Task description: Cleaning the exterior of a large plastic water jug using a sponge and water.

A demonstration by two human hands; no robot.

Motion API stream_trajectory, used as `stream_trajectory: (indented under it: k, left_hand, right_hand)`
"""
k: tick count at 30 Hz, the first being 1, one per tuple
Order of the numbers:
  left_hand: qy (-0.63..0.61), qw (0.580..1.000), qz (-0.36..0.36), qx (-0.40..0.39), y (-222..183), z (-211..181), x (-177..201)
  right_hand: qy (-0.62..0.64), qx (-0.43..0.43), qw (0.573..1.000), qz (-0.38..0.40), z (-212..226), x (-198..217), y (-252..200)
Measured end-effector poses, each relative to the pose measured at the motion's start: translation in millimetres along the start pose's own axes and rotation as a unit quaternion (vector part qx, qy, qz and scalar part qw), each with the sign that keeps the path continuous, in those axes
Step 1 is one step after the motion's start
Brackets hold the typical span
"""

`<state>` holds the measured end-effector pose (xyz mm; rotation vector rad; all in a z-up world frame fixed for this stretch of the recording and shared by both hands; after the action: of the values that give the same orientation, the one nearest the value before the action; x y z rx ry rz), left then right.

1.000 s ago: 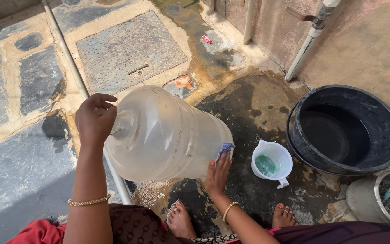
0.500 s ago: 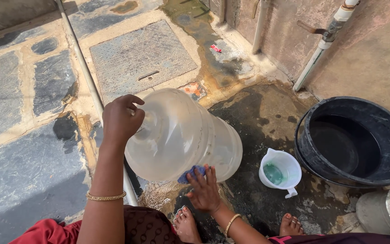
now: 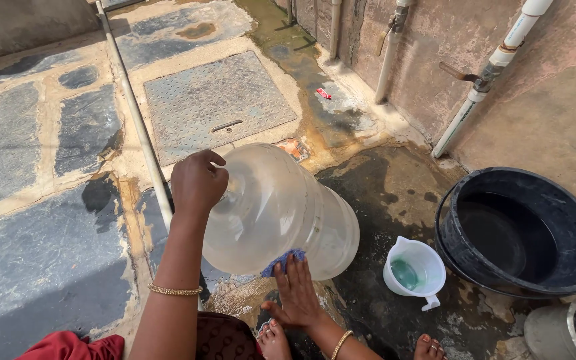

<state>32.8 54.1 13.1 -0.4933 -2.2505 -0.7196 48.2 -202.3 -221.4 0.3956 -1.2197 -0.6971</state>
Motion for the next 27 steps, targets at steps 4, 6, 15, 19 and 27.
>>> stream_trajectory:
  k: [4, 6, 15, 19, 27]
  left_hand:
    - [0.001, 1.000, -0.003, -0.011, -9, -20, 0]
    - [0.002, 1.000, -0.024, -0.007, -12, -31, 3]
    - [-0.022, 0.999, -0.018, -0.029, -1, -9, -6]
    - [-0.005, 0.999, -0.036, -0.024, -9, -20, -8]
    - [0.004, 0.998, -0.057, 0.009, 3, 4, -12]
  right_hand:
    - [0.103, -0.148, 0.981, -0.078, -36, 85, 101]
    - [0.177, -0.193, 0.964, -0.049, -52, 95, 127]
    - [-0.136, 0.097, 0.984, -0.063, -12, 30, 21]
    - [0.107, -0.124, 0.985, -0.051, -29, 108, 121]
    - [-0.099, 0.140, 0.985, -0.016, 3, 32, 30]
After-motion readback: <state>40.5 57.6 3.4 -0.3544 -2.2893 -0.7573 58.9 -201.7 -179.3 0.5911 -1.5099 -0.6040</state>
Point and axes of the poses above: each hand's wrist, its own y-axis towards the middle knuckle, its own x-axis out of the back of the hand, z = x × y, the point moved 6 cm from there along y, towards the middle knuckle, and after that the axes turned 7 degrees about -y, right-handed, at the moved point
